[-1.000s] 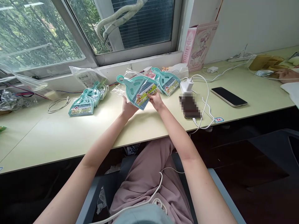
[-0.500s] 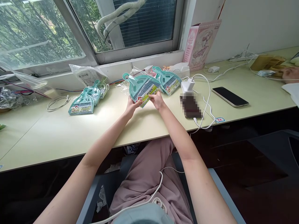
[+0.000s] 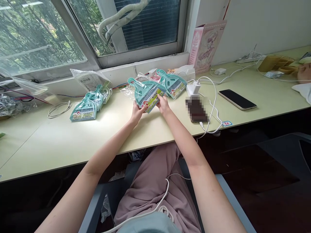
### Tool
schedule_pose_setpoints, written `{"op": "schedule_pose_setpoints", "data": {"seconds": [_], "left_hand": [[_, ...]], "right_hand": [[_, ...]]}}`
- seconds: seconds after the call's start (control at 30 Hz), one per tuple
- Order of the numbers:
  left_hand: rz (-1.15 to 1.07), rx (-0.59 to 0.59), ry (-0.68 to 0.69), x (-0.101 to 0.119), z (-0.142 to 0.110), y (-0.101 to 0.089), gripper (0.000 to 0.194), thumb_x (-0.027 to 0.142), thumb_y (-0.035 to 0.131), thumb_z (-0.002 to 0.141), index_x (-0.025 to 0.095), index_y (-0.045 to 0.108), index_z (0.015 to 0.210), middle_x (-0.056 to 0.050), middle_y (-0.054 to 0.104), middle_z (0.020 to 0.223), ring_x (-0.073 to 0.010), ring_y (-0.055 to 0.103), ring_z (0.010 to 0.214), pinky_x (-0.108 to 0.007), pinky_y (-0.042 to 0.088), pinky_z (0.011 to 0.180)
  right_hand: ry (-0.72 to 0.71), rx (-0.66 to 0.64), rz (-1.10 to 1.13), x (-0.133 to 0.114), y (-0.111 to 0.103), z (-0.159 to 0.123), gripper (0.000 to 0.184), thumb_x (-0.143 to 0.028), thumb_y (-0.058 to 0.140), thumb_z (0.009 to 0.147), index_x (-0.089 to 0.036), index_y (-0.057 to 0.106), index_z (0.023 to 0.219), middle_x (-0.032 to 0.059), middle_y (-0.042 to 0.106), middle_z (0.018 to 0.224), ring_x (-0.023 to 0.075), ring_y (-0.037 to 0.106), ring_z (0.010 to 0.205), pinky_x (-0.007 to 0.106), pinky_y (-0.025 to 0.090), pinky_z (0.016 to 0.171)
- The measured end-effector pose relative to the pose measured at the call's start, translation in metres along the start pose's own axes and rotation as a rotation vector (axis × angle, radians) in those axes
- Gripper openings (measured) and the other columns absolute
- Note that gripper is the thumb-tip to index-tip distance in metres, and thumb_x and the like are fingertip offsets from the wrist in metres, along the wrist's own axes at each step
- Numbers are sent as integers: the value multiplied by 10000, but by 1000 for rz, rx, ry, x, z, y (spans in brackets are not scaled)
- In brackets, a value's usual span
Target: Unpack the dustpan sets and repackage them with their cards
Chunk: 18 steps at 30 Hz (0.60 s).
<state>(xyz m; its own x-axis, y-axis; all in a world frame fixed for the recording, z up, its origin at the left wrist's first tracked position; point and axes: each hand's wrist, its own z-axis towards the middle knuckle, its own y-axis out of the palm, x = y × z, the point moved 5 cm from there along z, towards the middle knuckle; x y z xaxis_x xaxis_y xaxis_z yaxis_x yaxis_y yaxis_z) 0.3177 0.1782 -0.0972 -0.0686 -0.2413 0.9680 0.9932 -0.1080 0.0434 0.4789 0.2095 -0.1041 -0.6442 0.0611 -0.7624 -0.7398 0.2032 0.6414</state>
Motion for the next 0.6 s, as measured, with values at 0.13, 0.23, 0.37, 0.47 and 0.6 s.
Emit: {"op": "schedule_pose_setpoints", "data": {"seconds": [0.13,0.23,0.37,0.47,0.6], "left_hand": [[39,-12,24,-4,1,3,841,425,869,668,250,376,1327,-78,677,1126,-238,710,902,-350,627,671],[70,-2,39,-6,1,3,882,417,870,671,252,352,1366,-83,677,1144,-232,713,885,-316,617,632],[103,1,42,-2,-1,3,898,394,854,690,248,326,1402,-106,670,1194,-220,713,847,-306,604,625],[94,-89,12,4,-6,10,911,405,831,712,273,285,1429,-122,639,1290,-191,719,802,-317,601,675],[56,-363,-103,5,-21,29,880,394,814,725,261,292,1421,-162,645,1289,-186,729,766,-366,572,781]], "right_hand": [[21,48,38,0,-4,2,27,-209,614,902,-206,614,929,-15,730,804,126,707,768,261,624,725],[21,49,49,0,-4,1,41,-209,624,892,-198,627,931,-5,740,809,137,709,768,274,627,735],[-5,43,70,0,-4,2,37,-192,624,885,-206,627,919,-20,736,788,132,706,761,274,628,757],[-2,81,89,0,-10,6,61,-153,615,872,-207,633,894,-21,733,772,140,709,790,283,630,790],[72,214,64,3,-24,13,106,-114,588,867,-201,622,817,-4,718,735,149,710,797,275,630,787]]}}
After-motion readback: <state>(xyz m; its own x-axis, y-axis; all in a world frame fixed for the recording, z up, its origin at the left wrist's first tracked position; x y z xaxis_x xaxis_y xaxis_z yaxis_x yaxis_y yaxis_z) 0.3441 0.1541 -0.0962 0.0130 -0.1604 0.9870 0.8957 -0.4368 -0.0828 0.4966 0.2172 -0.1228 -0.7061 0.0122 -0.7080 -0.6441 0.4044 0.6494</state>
